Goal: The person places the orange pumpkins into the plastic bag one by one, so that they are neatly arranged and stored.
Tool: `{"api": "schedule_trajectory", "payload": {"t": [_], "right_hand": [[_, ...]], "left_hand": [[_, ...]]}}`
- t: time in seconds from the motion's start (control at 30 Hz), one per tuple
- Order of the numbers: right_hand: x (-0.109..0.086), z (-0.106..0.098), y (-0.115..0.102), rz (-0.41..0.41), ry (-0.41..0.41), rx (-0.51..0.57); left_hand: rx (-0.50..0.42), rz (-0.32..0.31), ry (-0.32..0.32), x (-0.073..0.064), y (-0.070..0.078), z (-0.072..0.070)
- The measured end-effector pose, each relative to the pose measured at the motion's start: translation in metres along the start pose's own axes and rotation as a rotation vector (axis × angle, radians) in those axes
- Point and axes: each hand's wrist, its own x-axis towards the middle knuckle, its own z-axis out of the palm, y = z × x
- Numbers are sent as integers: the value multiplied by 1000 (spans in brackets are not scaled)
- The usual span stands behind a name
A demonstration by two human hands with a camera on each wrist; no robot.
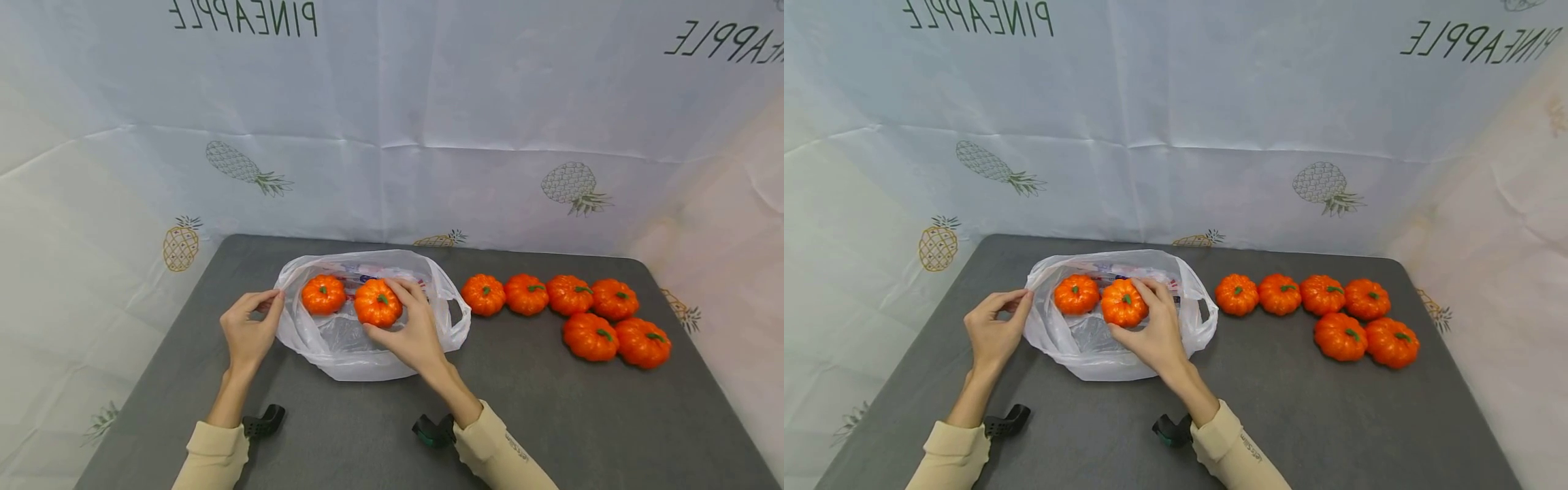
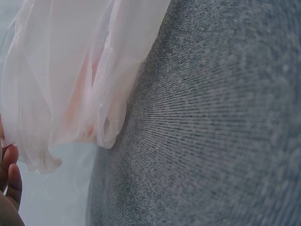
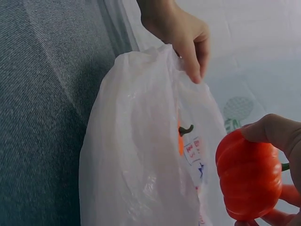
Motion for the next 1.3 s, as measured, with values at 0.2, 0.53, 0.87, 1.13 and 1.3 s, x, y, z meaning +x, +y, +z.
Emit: {"api": "schedule_trajectory", "payload": {"t": [0.2, 0.53, 0.87, 1.13, 1.3], "right_hand": [[8, 12, 2, 42, -3, -11], [24, 35, 6, 86, -49, -17], [35, 54, 17, 133, -61, -40], [39, 56, 20, 152, -38, -41], [40, 57, 22, 163, -34, -55]], "left_hand": [[-8, -10, -18, -3, -15, 0], [-10, 12, 6, 0, 6, 2], [-1, 13, 6, -2, -8, 4], [10, 13, 7, -2, -4, 4], [15, 17, 5, 0, 0, 4]]}}
